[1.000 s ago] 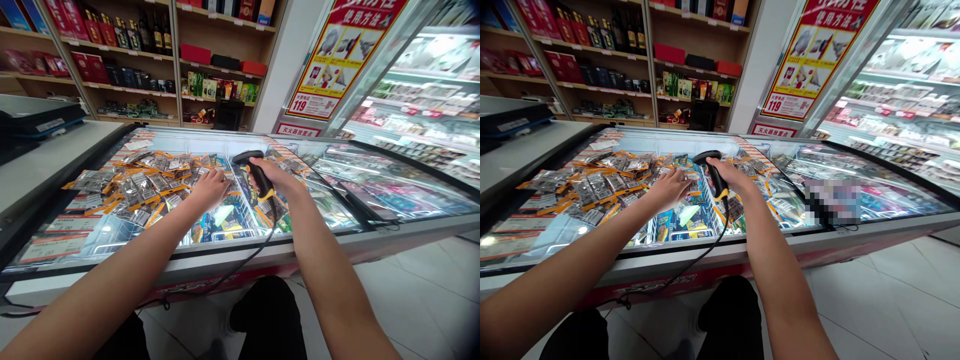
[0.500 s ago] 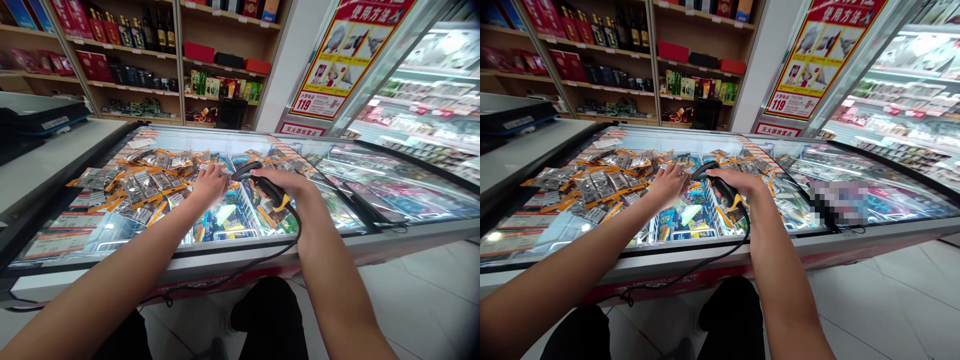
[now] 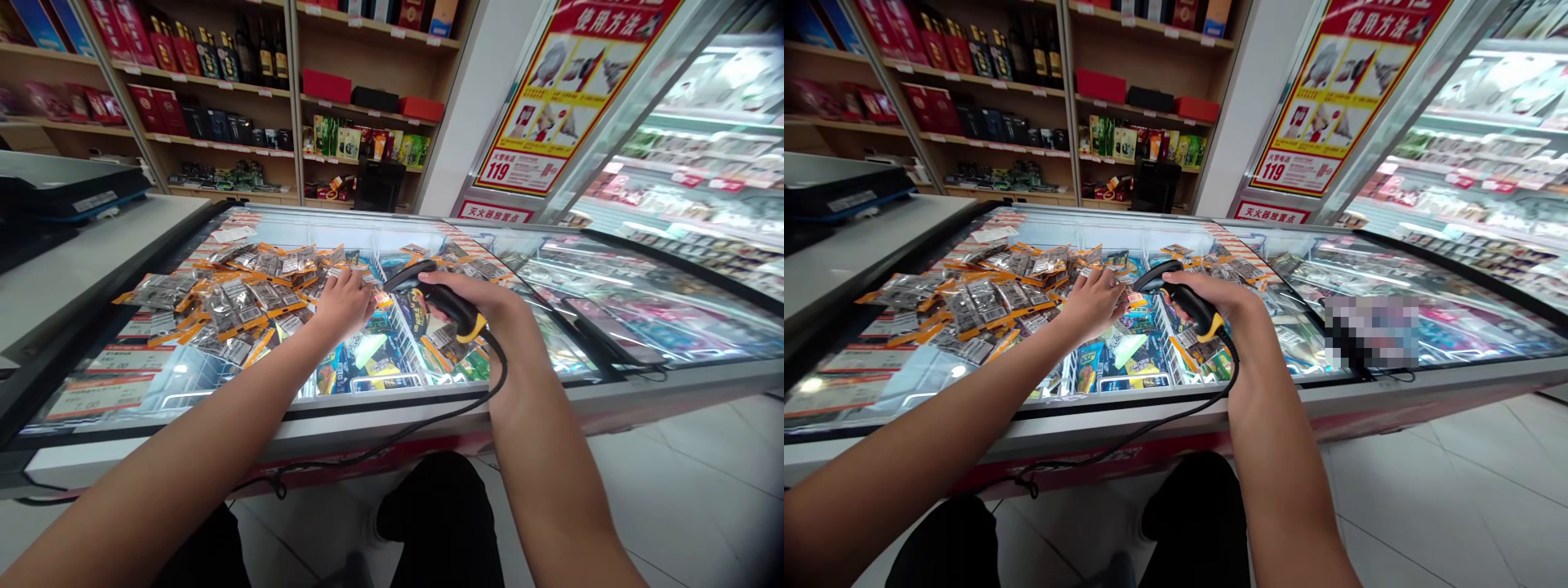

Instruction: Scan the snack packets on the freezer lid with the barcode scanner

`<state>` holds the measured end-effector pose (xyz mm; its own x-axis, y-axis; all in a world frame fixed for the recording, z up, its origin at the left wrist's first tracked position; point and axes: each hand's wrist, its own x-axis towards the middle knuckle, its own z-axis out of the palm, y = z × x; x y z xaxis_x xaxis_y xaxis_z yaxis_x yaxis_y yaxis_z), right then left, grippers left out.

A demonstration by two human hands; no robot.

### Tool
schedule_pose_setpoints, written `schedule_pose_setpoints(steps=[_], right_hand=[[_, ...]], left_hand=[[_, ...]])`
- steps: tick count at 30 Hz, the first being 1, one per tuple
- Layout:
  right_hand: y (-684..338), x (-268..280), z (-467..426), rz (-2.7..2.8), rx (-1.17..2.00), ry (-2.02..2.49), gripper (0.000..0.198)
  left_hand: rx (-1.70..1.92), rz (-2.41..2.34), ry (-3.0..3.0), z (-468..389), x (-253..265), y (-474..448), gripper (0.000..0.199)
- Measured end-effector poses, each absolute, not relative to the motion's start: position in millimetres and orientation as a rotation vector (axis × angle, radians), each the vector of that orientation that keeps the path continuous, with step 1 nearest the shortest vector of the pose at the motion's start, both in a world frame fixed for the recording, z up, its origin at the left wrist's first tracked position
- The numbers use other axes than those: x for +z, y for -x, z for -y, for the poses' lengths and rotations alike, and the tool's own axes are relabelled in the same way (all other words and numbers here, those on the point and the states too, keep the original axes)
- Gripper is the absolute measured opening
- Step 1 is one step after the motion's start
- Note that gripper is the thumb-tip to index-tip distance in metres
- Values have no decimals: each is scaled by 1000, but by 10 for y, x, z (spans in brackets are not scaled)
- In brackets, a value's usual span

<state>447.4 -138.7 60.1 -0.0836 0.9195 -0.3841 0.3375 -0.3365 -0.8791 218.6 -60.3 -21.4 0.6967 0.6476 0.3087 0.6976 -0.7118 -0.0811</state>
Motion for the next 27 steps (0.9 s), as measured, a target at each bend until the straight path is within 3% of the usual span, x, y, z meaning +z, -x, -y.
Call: schedule_pose_setpoints(steps=[9, 18, 23, 27], right_hand=[[-4469, 632, 1405, 1328, 1384, 1660, 46], [-4745, 436, 1188, 1280, 467, 2126, 58], [-4590, 371, 1159, 1190, 830, 1909, 52], [-4361, 387, 1149, 950, 1168, 1699, 51]], left_hand=[[-391, 1080, 2714, 581, -237, -2179, 44], [-379, 1076, 2613, 609, -170, -2144, 34], [-325, 1000, 2660, 660, -112, -2108, 39], [-256, 672, 2866, 805, -117, -2163, 52]])
